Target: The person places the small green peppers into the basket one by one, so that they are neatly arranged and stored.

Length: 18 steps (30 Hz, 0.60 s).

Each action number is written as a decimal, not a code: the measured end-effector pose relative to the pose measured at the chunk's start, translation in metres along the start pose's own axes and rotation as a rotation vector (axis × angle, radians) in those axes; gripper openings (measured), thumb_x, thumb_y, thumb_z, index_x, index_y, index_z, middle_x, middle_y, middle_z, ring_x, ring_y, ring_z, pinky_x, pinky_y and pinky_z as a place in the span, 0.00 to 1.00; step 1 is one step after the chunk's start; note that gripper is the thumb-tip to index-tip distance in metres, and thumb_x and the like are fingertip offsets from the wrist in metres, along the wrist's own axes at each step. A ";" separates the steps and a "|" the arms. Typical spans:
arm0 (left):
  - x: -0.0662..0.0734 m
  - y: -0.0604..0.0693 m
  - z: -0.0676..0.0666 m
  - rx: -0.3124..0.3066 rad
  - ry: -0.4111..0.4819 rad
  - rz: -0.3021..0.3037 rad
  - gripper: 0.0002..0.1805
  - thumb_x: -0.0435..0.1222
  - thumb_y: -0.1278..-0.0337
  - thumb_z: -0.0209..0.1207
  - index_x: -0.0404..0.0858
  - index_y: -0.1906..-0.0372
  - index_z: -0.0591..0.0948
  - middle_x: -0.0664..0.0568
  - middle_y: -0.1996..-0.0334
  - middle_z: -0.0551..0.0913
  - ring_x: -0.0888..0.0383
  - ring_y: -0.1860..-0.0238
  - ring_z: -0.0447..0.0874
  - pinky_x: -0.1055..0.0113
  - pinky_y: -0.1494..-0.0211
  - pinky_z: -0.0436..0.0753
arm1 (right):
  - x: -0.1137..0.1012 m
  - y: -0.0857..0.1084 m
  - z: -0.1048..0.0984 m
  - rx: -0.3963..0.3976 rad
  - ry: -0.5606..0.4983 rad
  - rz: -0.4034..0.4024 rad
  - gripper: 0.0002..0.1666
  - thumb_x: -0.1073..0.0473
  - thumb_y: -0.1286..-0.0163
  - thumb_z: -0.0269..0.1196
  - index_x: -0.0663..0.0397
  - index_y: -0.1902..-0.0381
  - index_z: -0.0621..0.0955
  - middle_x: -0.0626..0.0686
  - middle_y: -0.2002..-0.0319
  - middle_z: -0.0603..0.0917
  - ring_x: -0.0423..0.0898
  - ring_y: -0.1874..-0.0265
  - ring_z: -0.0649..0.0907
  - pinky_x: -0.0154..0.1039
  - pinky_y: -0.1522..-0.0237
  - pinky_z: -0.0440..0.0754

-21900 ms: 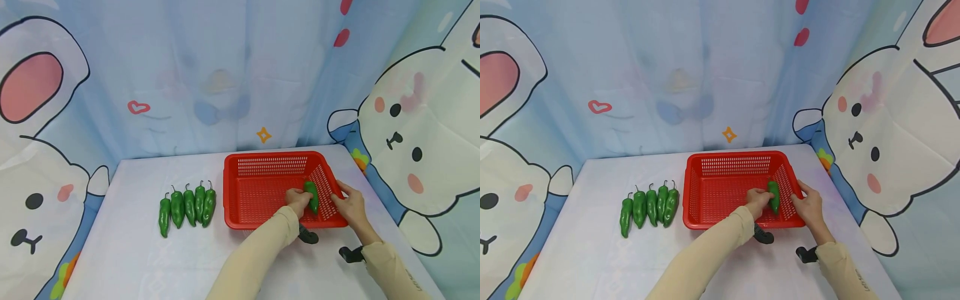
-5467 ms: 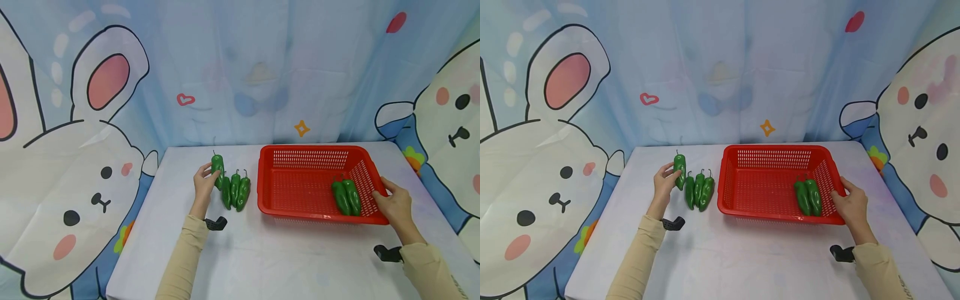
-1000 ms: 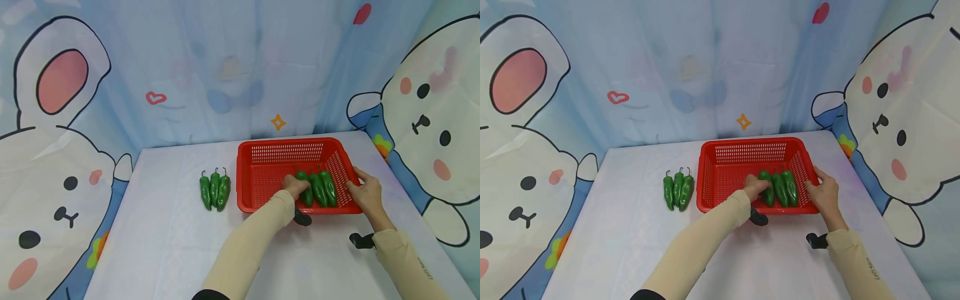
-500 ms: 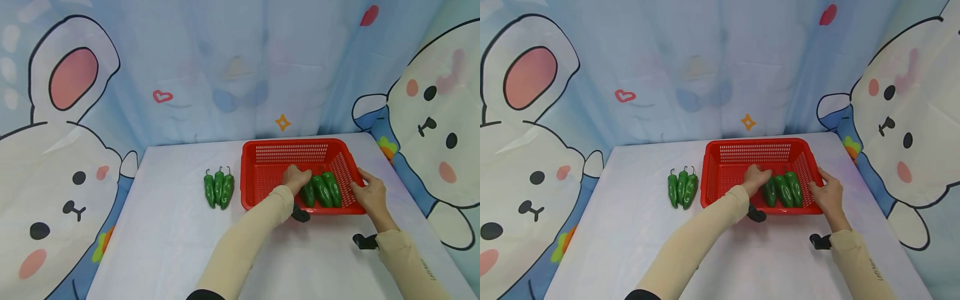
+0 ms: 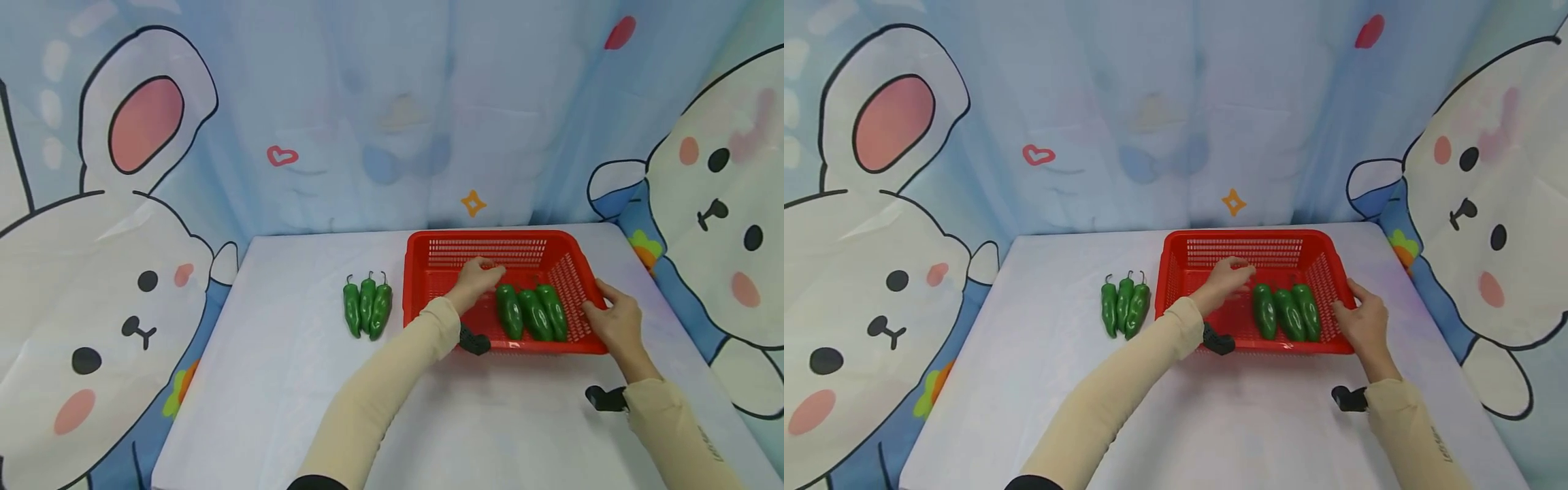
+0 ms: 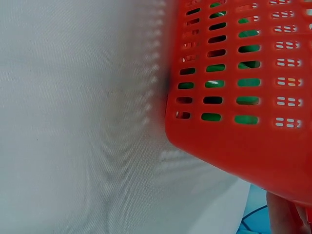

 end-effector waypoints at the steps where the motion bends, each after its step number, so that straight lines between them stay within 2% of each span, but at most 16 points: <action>1: 0.000 0.000 -0.002 -0.001 0.012 -0.001 0.21 0.43 0.35 0.60 0.42 0.39 0.76 0.54 0.61 0.82 0.50 0.59 0.85 0.59 0.57 0.83 | 0.000 0.000 0.000 0.001 0.002 0.001 0.34 0.61 0.28 0.55 0.65 0.27 0.62 0.76 0.37 0.69 0.37 0.76 0.77 0.22 0.81 0.74; 4: 0.000 0.001 -0.006 -0.012 0.050 0.008 0.20 0.43 0.33 0.59 0.41 0.40 0.77 0.53 0.62 0.83 0.48 0.56 0.86 0.57 0.55 0.83 | 0.000 -0.001 0.001 -0.003 0.000 0.009 0.34 0.60 0.27 0.55 0.65 0.27 0.61 0.76 0.36 0.69 0.36 0.76 0.77 0.21 0.80 0.74; 6: 0.001 0.001 -0.008 -0.023 0.081 0.021 0.19 0.42 0.32 0.58 0.41 0.40 0.77 0.52 0.62 0.83 0.44 0.52 0.85 0.54 0.53 0.84 | 0.001 -0.001 0.002 -0.002 -0.005 0.008 0.34 0.61 0.27 0.55 0.65 0.27 0.61 0.76 0.36 0.69 0.31 0.78 0.74 0.21 0.81 0.74; 11: 0.007 0.004 -0.017 -0.096 0.143 0.066 0.21 0.40 0.32 0.58 0.39 0.38 0.76 0.48 0.63 0.84 0.41 0.51 0.84 0.48 0.48 0.82 | 0.000 0.000 0.002 -0.009 -0.013 0.004 0.34 0.61 0.27 0.54 0.65 0.27 0.61 0.77 0.36 0.68 0.30 0.79 0.74 0.22 0.81 0.75; 15: 0.012 0.006 -0.027 -0.130 0.146 0.099 0.20 0.41 0.31 0.58 0.42 0.38 0.77 0.48 0.62 0.85 0.46 0.55 0.86 0.53 0.53 0.85 | 0.001 0.000 0.002 -0.014 -0.010 0.008 0.34 0.60 0.27 0.54 0.65 0.27 0.60 0.77 0.36 0.68 0.36 0.78 0.77 0.22 0.81 0.75; 18: 0.017 0.007 -0.038 -0.148 0.147 0.134 0.21 0.42 0.31 0.58 0.42 0.36 0.76 0.46 0.57 0.85 0.52 0.59 0.87 0.57 0.54 0.85 | 0.001 -0.001 0.001 -0.010 0.000 0.016 0.34 0.60 0.27 0.54 0.64 0.27 0.60 0.76 0.35 0.68 0.42 0.74 0.79 0.21 0.80 0.74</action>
Point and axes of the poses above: each hand's wrist, its own y-axis away from the middle knuckle, its own z-axis out of the palm, x = y × z, the point moved 4 cm from there along -y, towards the middle knuckle
